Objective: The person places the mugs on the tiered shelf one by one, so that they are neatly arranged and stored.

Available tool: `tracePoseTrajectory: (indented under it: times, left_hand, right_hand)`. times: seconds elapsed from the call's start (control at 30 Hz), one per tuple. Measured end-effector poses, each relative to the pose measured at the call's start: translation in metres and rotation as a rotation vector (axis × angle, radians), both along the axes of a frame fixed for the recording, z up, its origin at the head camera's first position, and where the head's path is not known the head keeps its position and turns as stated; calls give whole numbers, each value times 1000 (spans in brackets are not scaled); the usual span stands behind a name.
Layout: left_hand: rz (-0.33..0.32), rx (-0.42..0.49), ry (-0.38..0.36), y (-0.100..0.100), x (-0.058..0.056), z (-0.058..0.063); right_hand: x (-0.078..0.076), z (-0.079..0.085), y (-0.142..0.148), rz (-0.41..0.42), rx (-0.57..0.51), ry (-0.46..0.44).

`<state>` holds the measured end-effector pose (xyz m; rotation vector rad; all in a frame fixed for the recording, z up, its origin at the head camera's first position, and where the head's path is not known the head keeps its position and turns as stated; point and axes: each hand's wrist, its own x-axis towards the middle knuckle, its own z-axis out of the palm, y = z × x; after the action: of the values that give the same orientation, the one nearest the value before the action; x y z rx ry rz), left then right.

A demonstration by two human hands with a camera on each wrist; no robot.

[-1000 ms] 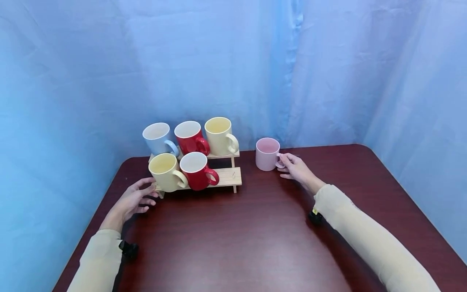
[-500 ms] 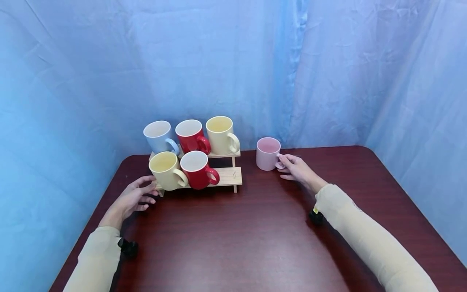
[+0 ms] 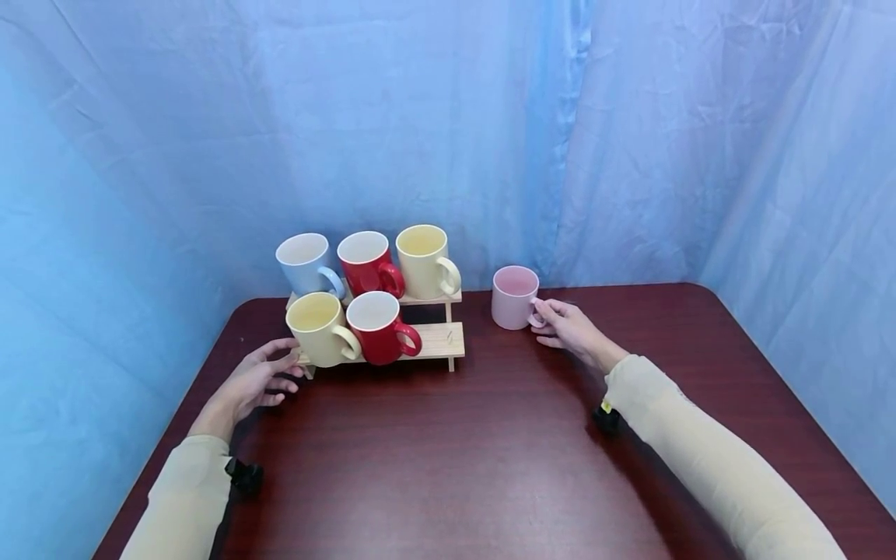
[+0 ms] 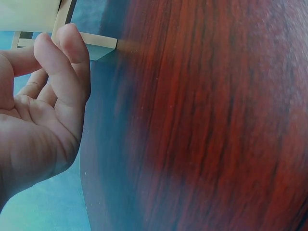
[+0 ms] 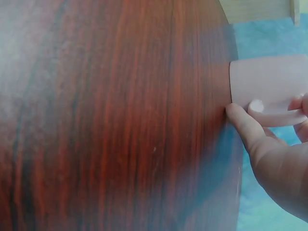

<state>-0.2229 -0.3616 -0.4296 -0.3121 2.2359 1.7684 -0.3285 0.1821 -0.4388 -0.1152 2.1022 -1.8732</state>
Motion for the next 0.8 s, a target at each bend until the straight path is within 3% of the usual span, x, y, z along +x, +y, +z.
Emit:
tracePoseTrajectory:
  times: [0.2,0.4,0.6,0.8]
  left_hand:
    - [0,2,4,1,1,1]
    - [0,-1,5,1,2,-1]
    - [1,-12,-1,0,2,-4]
    - [1,-5,0,-1,0,-3]
  right_hand:
    - [2,1,-2,-18,9,2]
    - [13,15,-5,-5,24,-6]
    - [38,44,-5,112,-12,-17]
    - [64,72,-11,244,45,2]
